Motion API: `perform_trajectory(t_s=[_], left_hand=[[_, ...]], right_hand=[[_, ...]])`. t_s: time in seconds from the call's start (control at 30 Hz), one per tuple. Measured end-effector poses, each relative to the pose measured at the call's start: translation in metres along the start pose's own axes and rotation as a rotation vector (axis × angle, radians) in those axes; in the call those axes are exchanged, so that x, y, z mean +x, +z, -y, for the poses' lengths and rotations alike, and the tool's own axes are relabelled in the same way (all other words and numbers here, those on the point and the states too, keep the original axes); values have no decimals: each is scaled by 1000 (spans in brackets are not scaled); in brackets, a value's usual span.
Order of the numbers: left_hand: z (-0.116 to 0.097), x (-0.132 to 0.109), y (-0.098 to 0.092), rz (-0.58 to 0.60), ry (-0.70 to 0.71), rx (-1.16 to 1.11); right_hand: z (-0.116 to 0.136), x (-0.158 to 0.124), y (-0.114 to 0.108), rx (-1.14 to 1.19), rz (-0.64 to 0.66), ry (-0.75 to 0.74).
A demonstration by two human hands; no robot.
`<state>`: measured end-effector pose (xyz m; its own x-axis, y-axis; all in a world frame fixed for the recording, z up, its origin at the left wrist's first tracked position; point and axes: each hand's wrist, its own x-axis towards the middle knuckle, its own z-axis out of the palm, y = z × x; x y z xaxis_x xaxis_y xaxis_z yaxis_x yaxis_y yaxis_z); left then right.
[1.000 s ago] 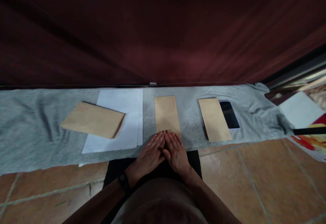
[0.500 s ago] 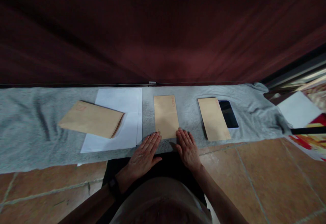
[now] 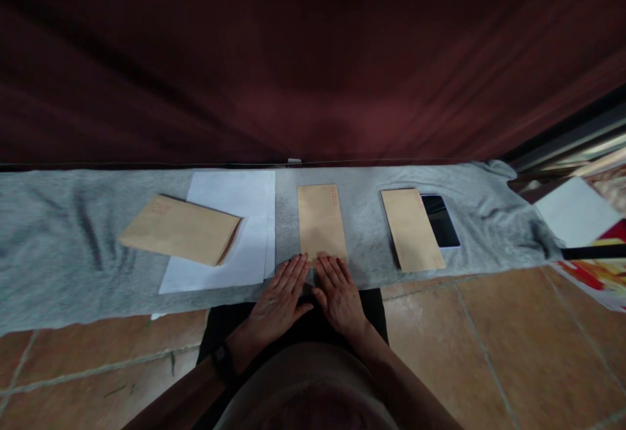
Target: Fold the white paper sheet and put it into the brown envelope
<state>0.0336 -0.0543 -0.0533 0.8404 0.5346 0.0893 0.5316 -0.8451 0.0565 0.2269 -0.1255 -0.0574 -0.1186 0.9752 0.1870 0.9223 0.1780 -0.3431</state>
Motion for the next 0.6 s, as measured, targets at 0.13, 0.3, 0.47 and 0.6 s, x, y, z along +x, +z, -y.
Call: perform_trajectory(t_s=[0.13,0.3,0.47,0.6], left_hand=[[-1,1,-3,5,-2,1],[-2,18,-5,-15,-31,-58],[1,60,1,12,12,-122],[7,99,9,30,28,-143]], right_hand=[[-15,-5,0,-42,-41,70],[-35,-15,-1,-76,-59,78],[-34,-15,2,-81,-73,75],[-32,-13,0,-95,-62,83]])
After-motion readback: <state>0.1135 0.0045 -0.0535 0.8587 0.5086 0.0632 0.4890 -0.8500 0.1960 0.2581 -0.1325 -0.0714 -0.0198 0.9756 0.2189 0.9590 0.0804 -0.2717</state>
